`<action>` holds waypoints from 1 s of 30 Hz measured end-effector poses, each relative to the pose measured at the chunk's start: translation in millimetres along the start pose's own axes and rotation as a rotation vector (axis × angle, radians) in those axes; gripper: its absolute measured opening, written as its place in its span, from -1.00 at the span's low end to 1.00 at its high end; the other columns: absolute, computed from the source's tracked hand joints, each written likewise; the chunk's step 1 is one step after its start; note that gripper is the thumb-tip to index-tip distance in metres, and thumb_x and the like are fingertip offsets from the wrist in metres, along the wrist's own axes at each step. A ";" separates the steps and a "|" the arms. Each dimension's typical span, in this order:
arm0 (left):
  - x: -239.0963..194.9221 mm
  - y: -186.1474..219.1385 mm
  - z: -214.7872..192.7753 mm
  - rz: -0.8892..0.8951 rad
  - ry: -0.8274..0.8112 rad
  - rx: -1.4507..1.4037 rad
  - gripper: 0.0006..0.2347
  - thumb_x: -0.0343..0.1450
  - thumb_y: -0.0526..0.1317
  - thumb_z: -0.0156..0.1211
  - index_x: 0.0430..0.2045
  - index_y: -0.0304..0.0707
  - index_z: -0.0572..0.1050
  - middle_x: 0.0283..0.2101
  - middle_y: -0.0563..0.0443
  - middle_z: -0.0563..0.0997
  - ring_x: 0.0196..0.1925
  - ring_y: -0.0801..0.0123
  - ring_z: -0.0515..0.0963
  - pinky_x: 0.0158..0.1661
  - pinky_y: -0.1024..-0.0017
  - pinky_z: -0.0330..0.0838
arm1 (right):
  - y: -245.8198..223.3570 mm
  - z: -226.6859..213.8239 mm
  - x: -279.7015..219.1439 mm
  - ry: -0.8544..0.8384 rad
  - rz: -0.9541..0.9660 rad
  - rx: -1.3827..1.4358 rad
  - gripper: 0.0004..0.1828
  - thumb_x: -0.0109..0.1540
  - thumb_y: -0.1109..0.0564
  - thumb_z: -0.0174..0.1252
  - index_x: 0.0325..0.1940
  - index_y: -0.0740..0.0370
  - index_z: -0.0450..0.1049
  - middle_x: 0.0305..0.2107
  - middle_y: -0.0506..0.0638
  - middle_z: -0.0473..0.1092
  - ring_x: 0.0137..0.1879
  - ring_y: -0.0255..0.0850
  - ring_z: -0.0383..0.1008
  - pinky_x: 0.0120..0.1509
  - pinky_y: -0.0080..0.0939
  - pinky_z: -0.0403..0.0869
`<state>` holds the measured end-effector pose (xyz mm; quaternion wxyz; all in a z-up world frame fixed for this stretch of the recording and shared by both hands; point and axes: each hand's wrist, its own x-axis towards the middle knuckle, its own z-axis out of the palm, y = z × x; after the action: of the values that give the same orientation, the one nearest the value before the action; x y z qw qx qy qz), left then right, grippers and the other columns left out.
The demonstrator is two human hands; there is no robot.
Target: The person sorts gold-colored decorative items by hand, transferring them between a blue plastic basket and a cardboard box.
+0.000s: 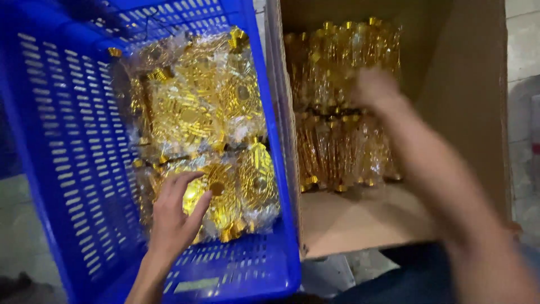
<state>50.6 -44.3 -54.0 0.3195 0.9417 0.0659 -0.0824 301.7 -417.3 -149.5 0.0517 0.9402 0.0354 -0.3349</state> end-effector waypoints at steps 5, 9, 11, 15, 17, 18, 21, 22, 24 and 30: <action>-20.4 43.2 -21.5 0.027 0.022 -0.286 -0.74 0.37 -0.29 0.21 -0.07 -0.35 0.55 -0.15 -0.01 0.71 -0.13 0.32 0.68 -0.03 0.37 0.51 | 35.0 -57.8 -74.2 0.316 -0.127 0.265 -0.69 0.56 0.06 0.05 0.20 0.36 0.51 -0.52 0.16 0.42 -0.65 -0.10 0.30 -0.60 -0.08 0.43; -48.2 57.0 -18.1 0.012 -0.082 -0.597 -0.74 0.35 -0.21 0.20 -0.12 -0.26 0.57 -0.13 -0.04 0.73 -0.31 0.42 0.63 -0.34 0.47 0.46 | -18.8 -79.4 -210.8 0.391 -0.379 0.669 -0.75 0.48 0.07 0.08 -0.10 0.32 0.50 -0.51 0.07 0.38 -0.59 -0.15 0.25 -0.61 -0.11 0.25; -63.7 43.4 2.7 -0.020 -0.153 -0.706 -0.66 0.31 -0.11 0.20 -0.06 -0.16 0.57 -0.12 -0.05 0.74 -0.51 0.49 0.57 -0.65 0.54 0.35 | -55.4 -62.3 -253.6 0.291 -0.351 0.676 -0.67 0.36 -0.06 0.07 -0.19 0.24 0.56 -0.60 0.00 0.37 -0.61 -0.18 0.22 -0.60 -0.11 0.21; -82.3 31.1 29.7 -0.254 -0.193 -1.349 -0.62 0.43 -0.26 0.22 0.13 -0.38 0.40 -0.03 -0.17 0.62 -0.05 0.20 0.60 -0.05 0.24 0.52 | -106.9 -6.6 -274.0 -0.059 -0.783 0.911 -0.69 0.35 -0.04 -0.07 -0.36 0.12 0.43 -0.70 -0.10 0.36 -0.72 -0.33 0.19 -0.73 -0.33 0.25; -77.8 32.1 27.3 -0.384 -0.137 -1.468 -0.80 0.48 -0.33 0.16 -0.06 -0.44 0.54 -0.15 -0.12 0.66 -0.24 0.34 0.63 -0.23 0.38 0.51 | -104.8 2.8 -247.1 0.029 -0.881 0.843 -0.55 0.36 -0.06 -0.03 -0.60 0.09 0.36 -0.83 -0.19 0.21 -0.79 -0.37 0.04 -0.77 -0.33 0.15; -74.1 24.8 26.8 -0.447 -0.076 -1.444 -0.85 0.48 -0.31 0.15 -0.15 -0.41 0.51 -0.21 -0.13 0.64 -0.27 0.29 0.63 -0.24 0.34 0.56 | -95.8 0.6 -224.7 0.226 -0.892 1.015 -0.66 0.32 0.07 0.02 -0.54 0.15 0.45 -0.74 -0.10 0.35 -0.70 -0.33 0.24 -0.69 -0.31 0.28; -69.0 6.0 25.6 -0.508 0.039 -1.405 -0.90 0.49 -0.30 0.16 -0.20 -0.35 0.49 -0.24 -0.09 0.63 -0.26 0.30 0.63 -0.20 0.35 0.55 | -64.4 -8.6 -152.0 0.347 -0.584 1.120 -0.69 0.37 0.16 0.04 -0.47 0.17 0.49 -0.57 0.00 0.51 -0.55 -0.31 0.51 -0.59 -0.39 0.35; -65.7 0.5 25.3 -0.501 0.087 -1.391 -0.89 0.49 -0.30 0.17 -0.17 -0.31 0.51 -0.21 -0.05 0.63 -0.22 0.36 0.61 -0.15 0.39 0.48 | -52.5 -13.1 -125.6 0.267 -0.276 1.042 -0.63 0.46 0.12 0.02 -0.45 0.13 0.43 -0.49 0.00 0.53 -0.49 -0.34 0.58 -0.57 -0.49 0.29; -58.0 10.3 20.7 -0.471 0.074 -1.344 -0.83 0.50 -0.32 0.12 -0.06 -0.32 0.48 -0.18 -0.07 0.63 -0.24 0.36 0.61 -0.22 0.41 0.52 | -47.4 -5.4 -98.5 0.172 -0.169 0.904 -0.84 0.45 0.08 0.00 -0.12 0.15 0.46 -0.19 0.07 0.49 -0.28 -0.23 0.57 -0.22 -0.25 0.43; -52.1 -11.5 27.9 -0.590 0.082 -1.171 -0.76 0.51 -0.32 0.05 0.05 -0.40 0.41 -0.18 -0.19 0.58 -0.26 0.23 0.59 -0.32 0.33 0.52 | -77.5 66.0 -11.7 -0.019 -0.184 0.584 -0.55 0.43 -0.02 -0.02 0.35 0.21 0.34 -0.47 0.12 0.49 -0.40 -0.17 0.40 0.05 -0.02 0.16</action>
<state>-5.5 -56.1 -72.3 0.7404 0.5569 0.3676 -0.0811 243.5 -348.8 -198.7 -0.2512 0.9048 0.0223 -0.3430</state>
